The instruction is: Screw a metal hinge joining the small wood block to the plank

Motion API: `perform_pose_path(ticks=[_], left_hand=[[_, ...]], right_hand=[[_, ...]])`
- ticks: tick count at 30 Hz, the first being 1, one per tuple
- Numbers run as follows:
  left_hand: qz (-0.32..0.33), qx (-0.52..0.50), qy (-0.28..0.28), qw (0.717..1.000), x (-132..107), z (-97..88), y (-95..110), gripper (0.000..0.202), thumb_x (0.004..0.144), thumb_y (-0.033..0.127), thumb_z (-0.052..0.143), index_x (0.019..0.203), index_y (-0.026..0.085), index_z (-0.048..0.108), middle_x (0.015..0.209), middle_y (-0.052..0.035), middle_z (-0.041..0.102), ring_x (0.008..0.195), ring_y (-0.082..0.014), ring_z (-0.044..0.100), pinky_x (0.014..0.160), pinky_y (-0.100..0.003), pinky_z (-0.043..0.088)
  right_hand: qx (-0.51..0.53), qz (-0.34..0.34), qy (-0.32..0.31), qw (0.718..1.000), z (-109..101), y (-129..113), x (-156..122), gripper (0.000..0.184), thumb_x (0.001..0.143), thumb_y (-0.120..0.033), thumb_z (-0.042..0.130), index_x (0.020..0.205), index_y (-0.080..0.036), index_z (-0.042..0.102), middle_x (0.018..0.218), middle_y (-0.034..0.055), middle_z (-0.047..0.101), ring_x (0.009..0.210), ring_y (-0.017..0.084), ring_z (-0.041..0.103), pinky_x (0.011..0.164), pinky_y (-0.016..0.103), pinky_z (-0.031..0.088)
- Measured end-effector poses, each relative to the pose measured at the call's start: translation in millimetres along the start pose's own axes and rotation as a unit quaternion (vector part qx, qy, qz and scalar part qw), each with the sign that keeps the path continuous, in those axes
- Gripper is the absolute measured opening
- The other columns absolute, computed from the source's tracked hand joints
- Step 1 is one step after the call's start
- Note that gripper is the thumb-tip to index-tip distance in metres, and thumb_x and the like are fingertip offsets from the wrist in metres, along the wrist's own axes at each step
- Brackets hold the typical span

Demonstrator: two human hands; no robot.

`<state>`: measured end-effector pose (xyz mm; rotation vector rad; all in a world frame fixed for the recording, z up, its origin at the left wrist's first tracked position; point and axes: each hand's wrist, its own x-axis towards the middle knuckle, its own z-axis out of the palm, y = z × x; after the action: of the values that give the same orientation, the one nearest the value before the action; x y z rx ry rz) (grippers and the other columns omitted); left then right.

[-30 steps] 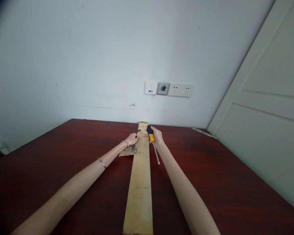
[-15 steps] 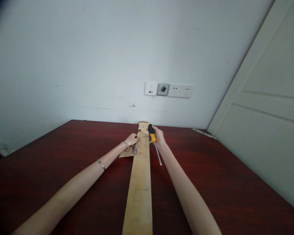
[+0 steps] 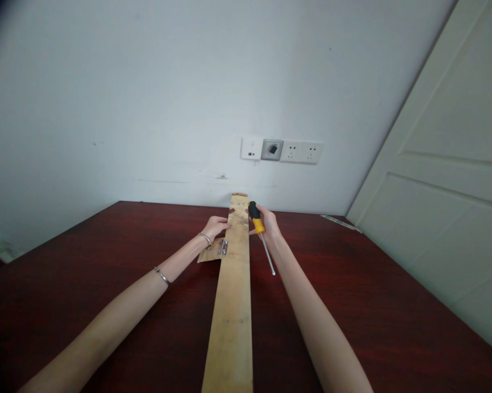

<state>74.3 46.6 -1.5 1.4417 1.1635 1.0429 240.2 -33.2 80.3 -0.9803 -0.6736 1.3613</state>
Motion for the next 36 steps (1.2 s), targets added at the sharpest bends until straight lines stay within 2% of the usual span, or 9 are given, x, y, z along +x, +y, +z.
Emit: perform_pose_path(ticks=[6, 10, 14, 19, 22, 25, 31, 36], left_hand=[[-0.037, -0.098, -0.014, 0.994, -4, -6.6, 13, 0.014, 0.063, 0.009, 0.074, 0.077, 0.01, 0.071, 0.076, -0.0068, 0.072, 0.071, -0.0191, 0.068, 0.067, -0.03, 0.055], [-0.059, -0.122, -0.036, 0.99, -6, -11.7, 19, 0.018, 0.058, 0.007, 0.076, 0.076, 0.009, 0.071, 0.075, -0.0084, 0.072, 0.069, -0.0193, 0.067, 0.065, -0.029, 0.055], [-0.075, -0.126, -0.048, 0.988, -6, -15.3, 20, 0.017, 0.057, 0.006, 0.078, 0.072, 0.008, 0.071, 0.072, -0.0086, 0.071, 0.064, -0.0172, 0.066, 0.065, -0.028, 0.053], [-0.084, -0.132, -0.069, 0.985, -4, -21.0, 22, 0.021, 0.055, 0.006, 0.079, 0.074, 0.007, 0.07, 0.073, -0.0082, 0.07, 0.062, -0.0153, 0.065, 0.067, -0.029, 0.053], [-0.084, -0.136, -0.086, 0.983, -5, -24.3, 24, 0.022, 0.057, 0.006, 0.078, 0.078, 0.007, 0.071, 0.076, -0.0092, 0.071, 0.065, -0.0157, 0.066, 0.068, -0.028, 0.053], [-0.083, -0.14, -0.095, 0.982, -5, -26.5, 25, 0.022, 0.059, 0.006, 0.076, 0.08, 0.006, 0.072, 0.077, -0.0097, 0.072, 0.066, -0.016, 0.066, 0.068, -0.028, 0.053], [-0.08, -0.15, -0.101, 0.98, -5, -27.2, 24, 0.024, 0.057, 0.007, 0.078, 0.08, 0.007, 0.072, 0.078, -0.0093, 0.072, 0.064, -0.0151, 0.066, 0.066, -0.026, 0.053], [-0.078, -0.155, -0.11, 0.979, -5, -25.6, 23, 0.027, 0.053, 0.009, 0.081, 0.079, 0.006, 0.071, 0.078, -0.0096, 0.071, 0.065, -0.016, 0.065, 0.067, -0.027, 0.052]], right_hand=[[-0.003, 0.01, -0.016, 1.0, -3, -9, -3, 0.017, 0.088, -0.025, 0.048, 0.088, -0.016, 0.062, 0.075, 0.0049, 0.071, 0.05, 0.011, 0.056, 0.058, 0.027, 0.055], [-0.006, -0.013, -0.018, 1.0, -1, -19, -9, 0.016, 0.089, -0.024, 0.047, 0.091, -0.017, 0.062, 0.081, 0.0048, 0.072, 0.052, 0.01, 0.055, 0.057, 0.025, 0.053], [-0.024, -0.118, -0.014, 0.993, 5, -33, -19, 0.013, 0.083, -0.023, 0.055, 0.092, -0.017, 0.062, 0.087, 0.0065, 0.072, 0.059, 0.012, 0.058, 0.051, 0.022, 0.048], [-0.077, -0.226, -0.018, 0.971, 12, -47, -39, 0.037, 0.074, -0.031, 0.067, 0.11, -0.022, 0.062, 0.101, 0.0049, 0.069, 0.078, 0.014, 0.064, 0.055, 0.021, 0.047], [-0.121, -0.299, -0.05, 0.945, 16, -52, -53, 0.05, 0.073, -0.037, 0.07, 0.121, -0.028, 0.058, 0.116, 0.0047, 0.063, 0.089, 0.016, 0.064, 0.064, 0.026, 0.052], [-0.157, -0.375, -0.053, 0.912, 20, -53, -62, 0.059, 0.072, -0.038, 0.071, 0.127, -0.029, 0.054, 0.124, 0.0062, 0.058, 0.094, 0.018, 0.063, 0.069, 0.03, 0.055], [-0.205, -0.489, -0.057, 0.846, 30, -46, -62, 0.053, 0.078, -0.041, 0.067, 0.128, -0.028, 0.056, 0.124, 0.0054, 0.059, 0.105, 0.02, 0.059, 0.082, 0.032, 0.055], [-0.232, -0.526, -0.054, 0.816, 40, -36, -60, 0.052, 0.08, -0.04, 0.065, 0.13, -0.031, 0.054, 0.129, 0.0054, 0.057, 0.099, 0.018, 0.06, 0.078, 0.03, 0.054]])
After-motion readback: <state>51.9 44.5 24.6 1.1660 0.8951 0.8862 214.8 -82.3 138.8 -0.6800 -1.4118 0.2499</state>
